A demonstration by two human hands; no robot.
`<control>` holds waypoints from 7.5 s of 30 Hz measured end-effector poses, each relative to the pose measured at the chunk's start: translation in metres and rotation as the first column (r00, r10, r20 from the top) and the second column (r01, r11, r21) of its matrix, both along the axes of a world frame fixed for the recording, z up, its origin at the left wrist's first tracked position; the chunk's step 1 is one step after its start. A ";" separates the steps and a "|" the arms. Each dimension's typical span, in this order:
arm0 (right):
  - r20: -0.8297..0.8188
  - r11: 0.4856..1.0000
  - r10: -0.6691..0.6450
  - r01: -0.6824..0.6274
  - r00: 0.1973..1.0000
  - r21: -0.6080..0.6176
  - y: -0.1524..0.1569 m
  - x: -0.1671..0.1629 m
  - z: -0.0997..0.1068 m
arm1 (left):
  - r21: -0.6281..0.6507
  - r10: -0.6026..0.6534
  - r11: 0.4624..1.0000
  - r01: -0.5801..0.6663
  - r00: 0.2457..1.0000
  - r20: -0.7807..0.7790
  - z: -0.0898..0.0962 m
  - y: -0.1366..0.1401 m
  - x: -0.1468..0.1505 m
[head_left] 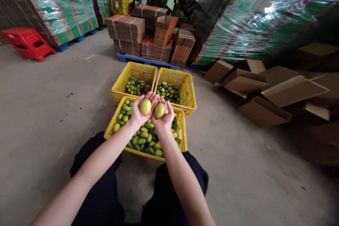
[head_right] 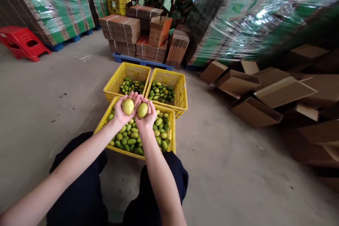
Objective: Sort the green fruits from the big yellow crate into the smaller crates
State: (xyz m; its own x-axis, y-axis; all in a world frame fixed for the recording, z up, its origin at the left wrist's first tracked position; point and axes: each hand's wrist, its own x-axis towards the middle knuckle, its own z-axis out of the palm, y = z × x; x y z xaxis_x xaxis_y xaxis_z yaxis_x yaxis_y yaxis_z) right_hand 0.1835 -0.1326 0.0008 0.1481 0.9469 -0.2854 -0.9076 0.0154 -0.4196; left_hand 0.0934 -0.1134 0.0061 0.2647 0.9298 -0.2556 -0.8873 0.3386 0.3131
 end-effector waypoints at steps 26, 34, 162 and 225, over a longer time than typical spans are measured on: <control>-0.077 0.985 0.172 -0.174 0.982 -0.017 0.013 0.003 -0.021 | -0.246 0.090 0.966 -0.078 0.995 0.037 0.007 0.001 -0.010; 0.034 0.966 0.257 -0.257 0.966 -0.015 0.011 0.014 -0.033 | -0.252 -0.013 0.968 0.017 1.000 0.019 0.014 -0.008 -0.017; -0.056 0.992 0.073 -0.067 0.996 0.103 -0.002 0.006 -0.002 | -0.097 -0.134 0.988 0.123 0.984 -0.114 0.017 -0.011 0.002; 0.407 0.946 0.225 -0.299 0.885 0.126 -0.016 0.043 0.009 | 0.000 -0.204 0.976 0.216 0.923 -0.326 0.034 -0.014 -0.025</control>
State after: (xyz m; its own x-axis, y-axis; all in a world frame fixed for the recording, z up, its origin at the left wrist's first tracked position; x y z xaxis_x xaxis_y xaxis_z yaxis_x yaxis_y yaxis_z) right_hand 0.2261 -0.1485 0.0100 -0.0498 0.9957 -0.0783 -0.6583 -0.0917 -0.7471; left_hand 0.0681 -0.1272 0.0396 0.3636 0.8718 -0.3281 -0.6461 0.4898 0.5854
